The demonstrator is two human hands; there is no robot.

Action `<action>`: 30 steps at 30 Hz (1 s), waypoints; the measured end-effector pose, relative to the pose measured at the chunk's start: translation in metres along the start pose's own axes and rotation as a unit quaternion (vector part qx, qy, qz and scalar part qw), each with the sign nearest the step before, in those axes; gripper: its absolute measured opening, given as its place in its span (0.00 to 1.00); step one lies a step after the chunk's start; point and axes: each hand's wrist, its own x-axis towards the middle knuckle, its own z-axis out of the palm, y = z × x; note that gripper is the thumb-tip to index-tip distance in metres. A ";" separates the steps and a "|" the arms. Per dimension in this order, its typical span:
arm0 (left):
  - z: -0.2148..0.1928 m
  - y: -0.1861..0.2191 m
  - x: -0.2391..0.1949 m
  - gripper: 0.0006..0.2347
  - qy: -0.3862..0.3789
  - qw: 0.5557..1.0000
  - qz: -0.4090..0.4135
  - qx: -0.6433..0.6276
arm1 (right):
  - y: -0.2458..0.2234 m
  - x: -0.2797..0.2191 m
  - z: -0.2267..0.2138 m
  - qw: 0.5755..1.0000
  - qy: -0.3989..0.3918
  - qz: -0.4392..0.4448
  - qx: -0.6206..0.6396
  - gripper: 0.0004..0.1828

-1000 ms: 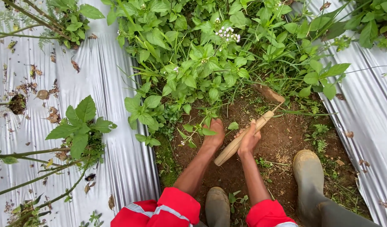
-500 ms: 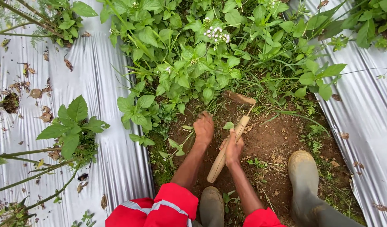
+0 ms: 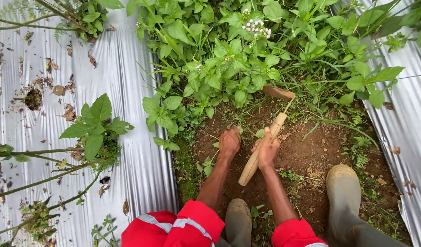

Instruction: Weeding and loosening soil around plants in a garden bed using a hand hoe and hands

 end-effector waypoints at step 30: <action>-0.056 -0.124 0.018 0.25 -0.052 0.989 -0.071 0.122 | 0.065 -0.069 0.048 0.997 -0.005 0.078 -0.018 0.19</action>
